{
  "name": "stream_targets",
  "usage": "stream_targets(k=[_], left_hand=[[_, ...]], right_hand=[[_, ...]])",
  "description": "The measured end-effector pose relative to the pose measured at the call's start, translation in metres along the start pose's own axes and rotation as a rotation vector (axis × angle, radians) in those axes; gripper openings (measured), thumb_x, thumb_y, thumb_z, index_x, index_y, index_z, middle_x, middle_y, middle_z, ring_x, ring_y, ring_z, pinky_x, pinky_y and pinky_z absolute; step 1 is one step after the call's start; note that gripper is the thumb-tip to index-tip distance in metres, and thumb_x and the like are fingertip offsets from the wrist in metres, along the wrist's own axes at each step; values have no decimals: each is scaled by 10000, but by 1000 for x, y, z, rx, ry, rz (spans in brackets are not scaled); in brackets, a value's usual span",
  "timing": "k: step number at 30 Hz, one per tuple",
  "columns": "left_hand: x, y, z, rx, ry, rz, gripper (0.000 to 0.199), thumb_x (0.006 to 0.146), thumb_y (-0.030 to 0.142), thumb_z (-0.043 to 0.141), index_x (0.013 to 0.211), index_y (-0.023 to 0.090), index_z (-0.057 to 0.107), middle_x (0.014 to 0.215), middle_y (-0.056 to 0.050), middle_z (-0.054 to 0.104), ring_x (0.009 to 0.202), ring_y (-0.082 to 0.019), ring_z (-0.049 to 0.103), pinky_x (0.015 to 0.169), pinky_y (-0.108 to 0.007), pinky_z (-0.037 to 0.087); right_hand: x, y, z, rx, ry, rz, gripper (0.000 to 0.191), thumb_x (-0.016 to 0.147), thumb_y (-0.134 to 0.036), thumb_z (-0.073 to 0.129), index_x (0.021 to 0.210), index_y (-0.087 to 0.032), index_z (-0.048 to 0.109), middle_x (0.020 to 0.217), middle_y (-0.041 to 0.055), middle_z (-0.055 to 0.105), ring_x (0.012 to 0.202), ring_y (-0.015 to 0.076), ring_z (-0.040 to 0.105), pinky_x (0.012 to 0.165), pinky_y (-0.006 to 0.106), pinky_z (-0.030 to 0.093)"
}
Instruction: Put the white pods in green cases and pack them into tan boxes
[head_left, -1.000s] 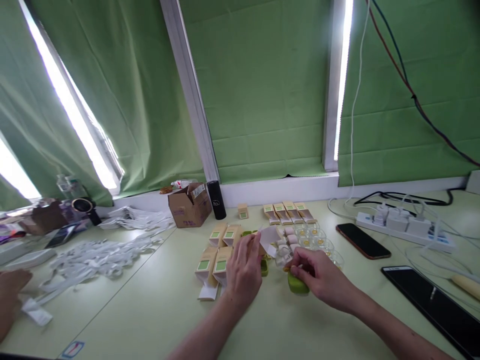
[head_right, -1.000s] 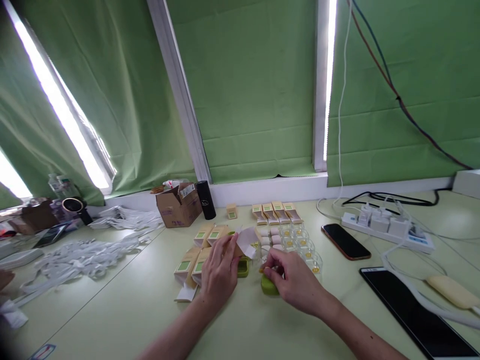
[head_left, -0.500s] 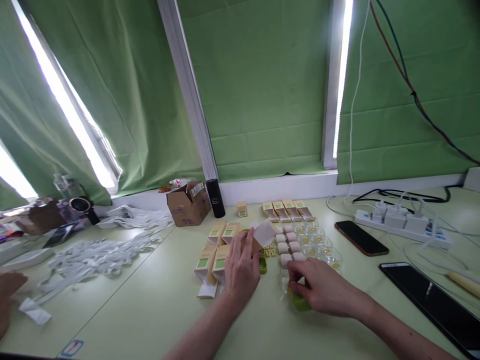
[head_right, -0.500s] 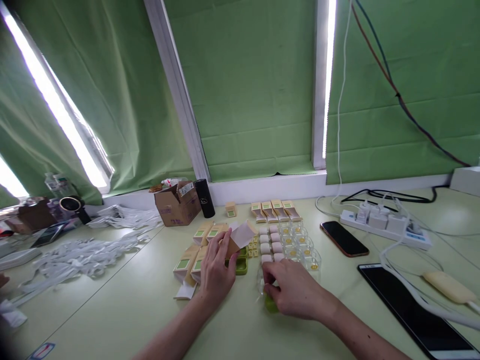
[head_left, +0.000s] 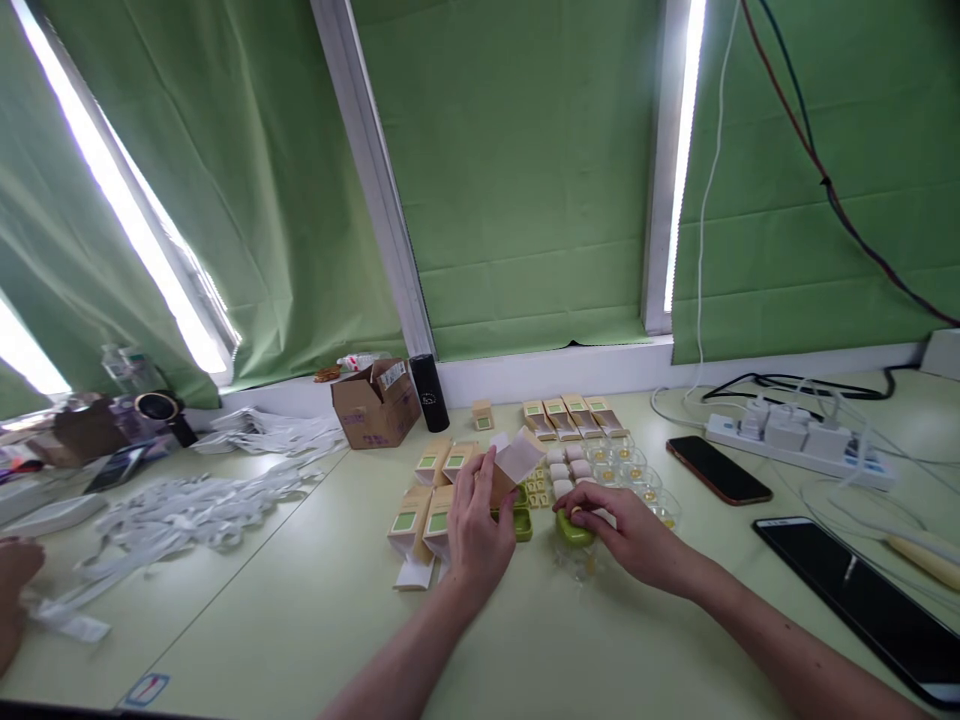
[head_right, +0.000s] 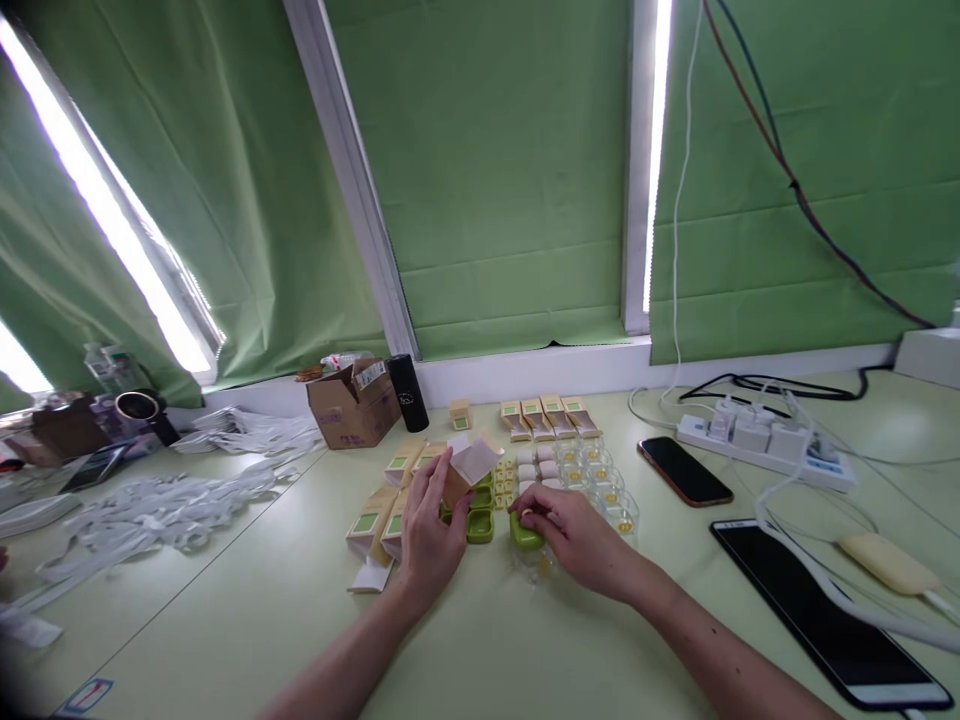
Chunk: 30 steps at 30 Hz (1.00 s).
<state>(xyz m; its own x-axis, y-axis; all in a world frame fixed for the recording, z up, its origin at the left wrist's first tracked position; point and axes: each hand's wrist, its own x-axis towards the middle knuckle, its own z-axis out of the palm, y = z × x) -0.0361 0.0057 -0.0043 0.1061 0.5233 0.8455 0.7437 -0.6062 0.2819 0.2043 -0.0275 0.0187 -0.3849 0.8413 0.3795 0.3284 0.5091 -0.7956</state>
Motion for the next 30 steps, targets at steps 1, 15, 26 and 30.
stream_targets(k=[1, 15, 26, 30], left_hand=[[0, 0, 0, -2, -3, -4, 700, 980, 145, 608, 1622, 291, 372, 1343, -130, 613, 1256, -283, 600, 1039, -461, 546], [0, 3, 0, -91, 1, -52, 650, 988, 179, 603, 1601, 283, 412, 1357, -127, 609, 1281, -275, 600, 1074, -465, 538], [-3, 0, 3, -347, -54, -170, 603, 1002, 260, 617, 1583, 258, 454, 1455, -149, 564, 1316, -283, 598, 989, -412, 608], [-2, -1, 6, -584, -100, -308, 594, 1018, 372, 607, 1577, 233, 460, 1529, -169, 530, 1338, -289, 602, 890, -350, 648]], right_hand=[[0, 2, 0, -26, -8, -15, 199, 1044, -354, 530, 1010, -248, 696, 1027, 60, 775, 945, 233, 709, 845, 359, 541], [-1, 6, -1, -51, -67, -54, 246, 1064, -355, 499, 998, -256, 714, 1061, 60, 785, 966, 233, 707, 863, 371, 542], [-2, 11, 6, -162, -77, -59, 228, 1062, -278, 467, 997, -242, 681, 1031, 56, 768, 947, 225, 690, 840, 350, 517], [-3, 10, 9, -202, -109, -36, 199, 1045, -256, 485, 981, -245, 673, 972, 41, 761, 883, 215, 680, 786, 326, 507]])
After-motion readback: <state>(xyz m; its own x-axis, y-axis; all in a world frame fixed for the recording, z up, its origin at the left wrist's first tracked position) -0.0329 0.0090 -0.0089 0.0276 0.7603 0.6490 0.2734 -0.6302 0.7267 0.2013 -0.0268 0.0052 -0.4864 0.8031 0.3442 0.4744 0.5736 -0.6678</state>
